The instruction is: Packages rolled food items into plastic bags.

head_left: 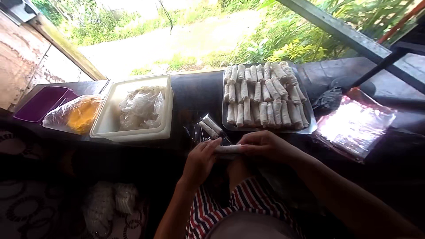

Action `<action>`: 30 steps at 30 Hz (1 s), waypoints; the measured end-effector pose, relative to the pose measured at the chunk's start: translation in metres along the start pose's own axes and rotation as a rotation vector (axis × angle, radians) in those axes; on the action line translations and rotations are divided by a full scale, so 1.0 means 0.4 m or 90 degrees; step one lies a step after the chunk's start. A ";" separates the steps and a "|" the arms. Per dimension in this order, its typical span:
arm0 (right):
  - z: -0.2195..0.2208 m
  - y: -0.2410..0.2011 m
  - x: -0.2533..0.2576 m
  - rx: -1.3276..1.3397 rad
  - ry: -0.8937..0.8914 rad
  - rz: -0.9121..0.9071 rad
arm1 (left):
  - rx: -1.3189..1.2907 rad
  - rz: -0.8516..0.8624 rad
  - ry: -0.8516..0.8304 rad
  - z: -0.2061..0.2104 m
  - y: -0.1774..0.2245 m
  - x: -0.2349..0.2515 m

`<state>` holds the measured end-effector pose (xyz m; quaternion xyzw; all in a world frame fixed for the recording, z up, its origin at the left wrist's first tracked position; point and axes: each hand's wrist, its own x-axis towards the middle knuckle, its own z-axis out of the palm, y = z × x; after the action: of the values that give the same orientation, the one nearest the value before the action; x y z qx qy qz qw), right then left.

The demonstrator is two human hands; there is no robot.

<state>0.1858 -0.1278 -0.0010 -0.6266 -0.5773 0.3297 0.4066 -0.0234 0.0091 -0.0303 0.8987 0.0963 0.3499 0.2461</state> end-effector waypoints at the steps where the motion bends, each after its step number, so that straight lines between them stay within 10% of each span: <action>1: 0.007 0.003 -0.003 0.006 0.003 -0.015 | -0.024 -0.016 -0.007 -0.001 0.004 -0.004; 8: 0.093 0.014 0.019 -0.073 0.118 -0.176 | -0.119 -0.161 -0.027 -0.012 0.039 -0.015; 30: 0.159 0.122 -0.103 0.074 0.168 -0.154 | -0.172 -0.215 -0.079 0.046 0.044 -0.107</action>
<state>0.1470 -0.1607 -0.0757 -0.5659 -0.5700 0.2260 0.5512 -0.0427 -0.0276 -0.0579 0.8482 0.1826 0.2576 0.4252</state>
